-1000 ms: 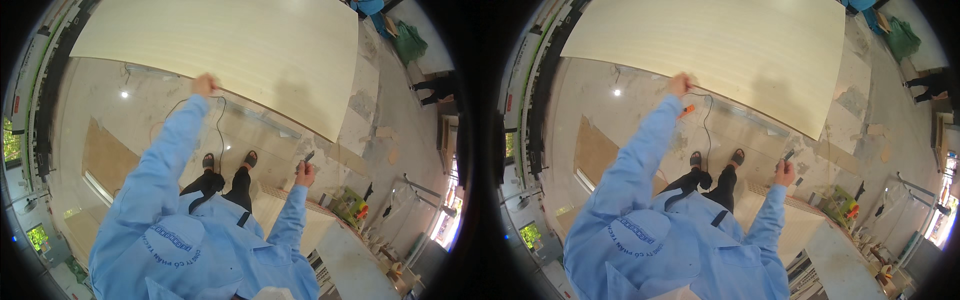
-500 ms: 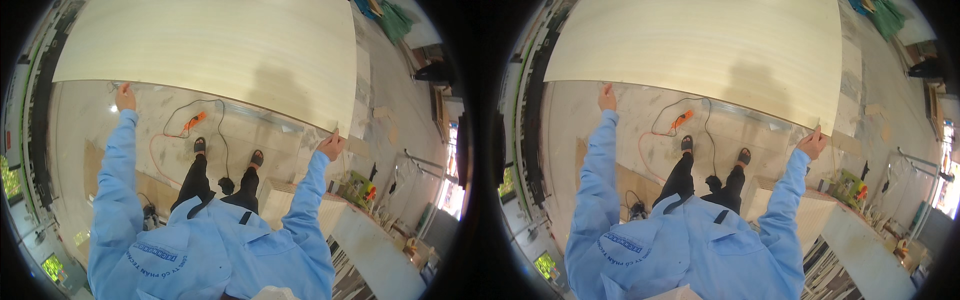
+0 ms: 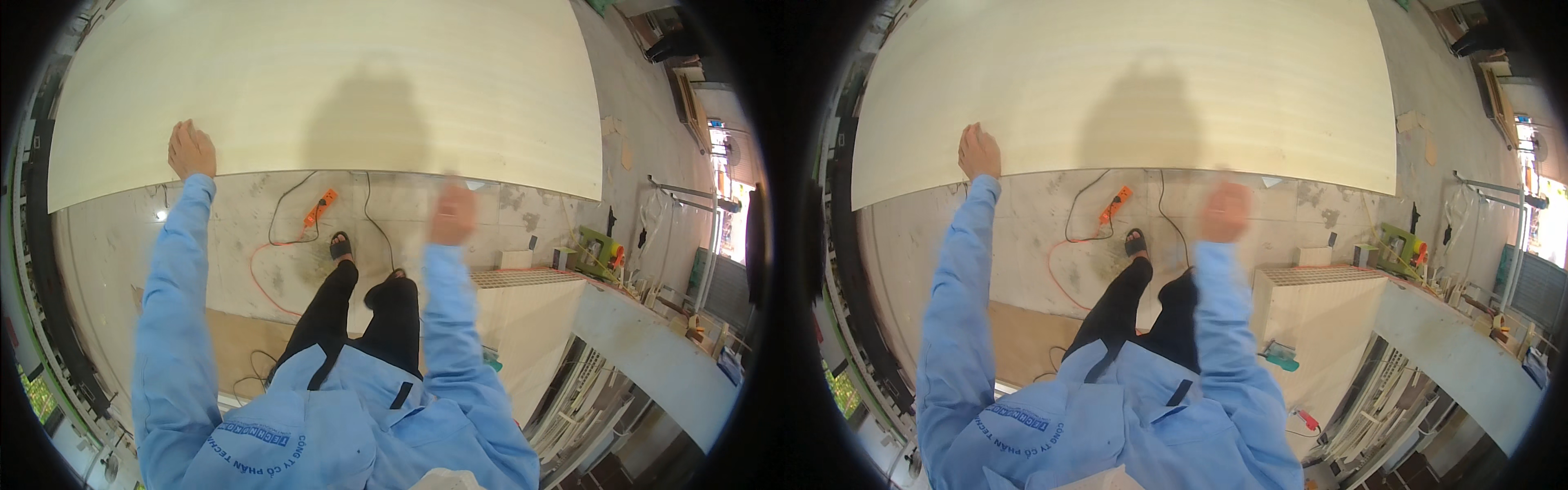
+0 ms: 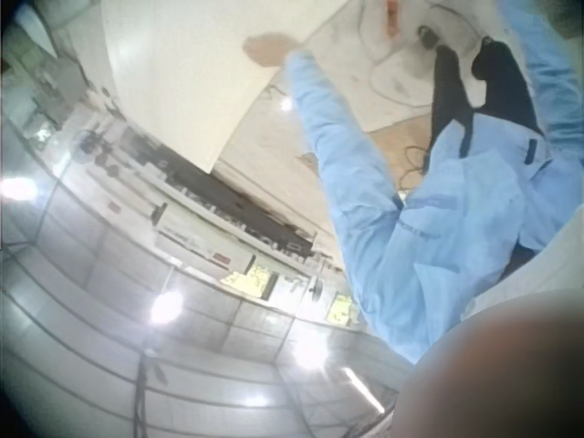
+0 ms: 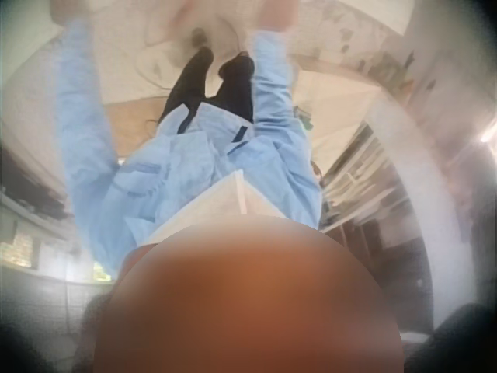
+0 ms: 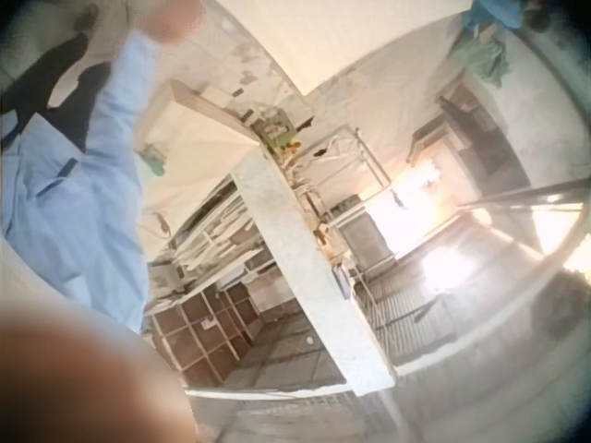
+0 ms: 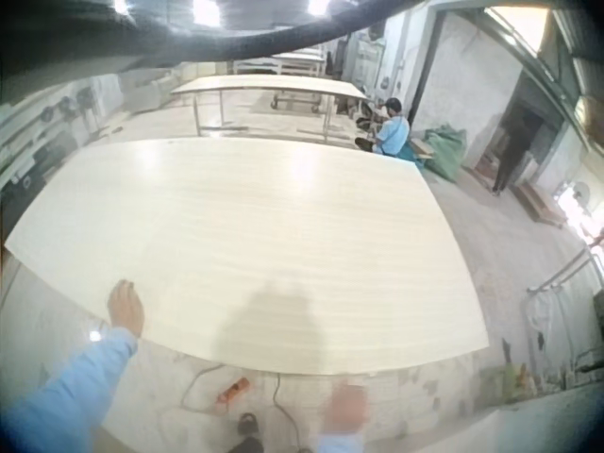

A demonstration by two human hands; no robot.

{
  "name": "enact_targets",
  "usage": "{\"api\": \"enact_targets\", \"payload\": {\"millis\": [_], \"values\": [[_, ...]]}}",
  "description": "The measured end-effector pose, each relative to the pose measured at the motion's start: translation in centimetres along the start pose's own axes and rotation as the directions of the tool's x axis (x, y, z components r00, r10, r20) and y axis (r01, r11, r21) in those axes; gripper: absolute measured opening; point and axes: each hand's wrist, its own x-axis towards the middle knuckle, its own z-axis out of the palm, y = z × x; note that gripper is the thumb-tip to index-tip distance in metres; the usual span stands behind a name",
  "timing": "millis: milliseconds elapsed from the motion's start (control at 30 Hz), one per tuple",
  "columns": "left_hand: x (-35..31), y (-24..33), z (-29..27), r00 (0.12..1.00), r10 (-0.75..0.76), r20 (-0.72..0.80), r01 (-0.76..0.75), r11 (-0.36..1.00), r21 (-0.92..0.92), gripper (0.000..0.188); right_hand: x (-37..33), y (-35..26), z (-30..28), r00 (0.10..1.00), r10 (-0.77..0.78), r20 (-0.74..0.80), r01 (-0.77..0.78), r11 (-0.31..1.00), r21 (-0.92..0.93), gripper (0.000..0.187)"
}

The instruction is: The person scrapes the surface of a large white board with a small metal tool, then uses a utility knife to cut along the board's edge. The person later picks up a drill and a roll of tape.

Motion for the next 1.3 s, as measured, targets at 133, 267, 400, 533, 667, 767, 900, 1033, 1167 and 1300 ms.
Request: {"api": "enact_targets", "payload": {"millis": [133, 267, 400, 533, 667, 767, 900, 1033, 1167, 1300], "values": [[-0.4, 0.4, -0.4, 0.999, -0.02, 0.025, 0.022, 0.999, -0.048, 0.039, 1.4, 8.1, -2.7, 0.922, 0.374, -0.099, -0.387, 0.88, -0.274, 0.021], [-0.4, 0.6, -0.8, 1.0, -0.012, 0.004, 0.012, 0.999, -0.032, 0.039, -3.5, 0.7, 2.7, 0.996, 0.024, 0.087, -0.008, 0.984, -0.178, 0.019], [-0.1, 0.8, -0.7, 1.0, -0.021, 0.003, 0.021, 0.999, -0.031, 0.039, -5.5, -9.2, 5.5, 0.962, -0.151, 0.228, 0.116, 0.98, 0.163, 0.01], [0.1, 1.1, -1.0, 1.0, 0.007, -0.004, -0.007, 1.0, -0.031, 0.04, -0.8, -3.6, 1.3, 0.958, 0.284, -0.044, -0.287, 0.951, -0.115, 0.013], [-0.2, 1.4, -1.7, 1.0, -0.021, 0.016, 0.022, 0.998, -0.063, 0.038, -1.7, -2.6, 2.1, 0.992, 0.128, 0.001, -0.125, 0.969, -0.213, 0.028], [-0.3, 1.3, -1.7, 0.999, -0.024, 0.037, 0.027, 0.995, -0.095, 0.039, -6.6, -12.5, 7.9, 0.999, -0.024, 0.023, 0.022, 0.997, 0.074, 0.018], [0.1, 0.5, -0.9, 0.998, 0.018, 0.056, -0.016, 0.999, -0.036, 0.046, -9.0, -18.9, 8.7, 0.965, -0.094, 0.243, 0.005, 0.939, 0.345, 0.017], [0.8, 0.3, 0.1, 0.985, 0.078, 0.154, -0.095, 0.989, 0.11, 0.05, -5.0, -7.9, 2.5, 0.844, 0.532, -0.072, -0.521, 0.844, 0.128, 0.013], [0.2, 1.0, -1.1, 0.984, 0.061, 0.167, -0.074, 0.995, 0.069, 0.051, -2.0, 5.3, -1.2, 0.64, 0.673, -0.37, -0.692, 0.714, 0.103, 0.016], [0.0, 1.9, -2.3, 0.984, 0.063, 0.166, -0.074, 0.995, 0.062, 0.051, -0.2, 10.9, 0.8, 0.635, 0.637, -0.437, -0.657, 0.743, 0.128, 0.014]]}}
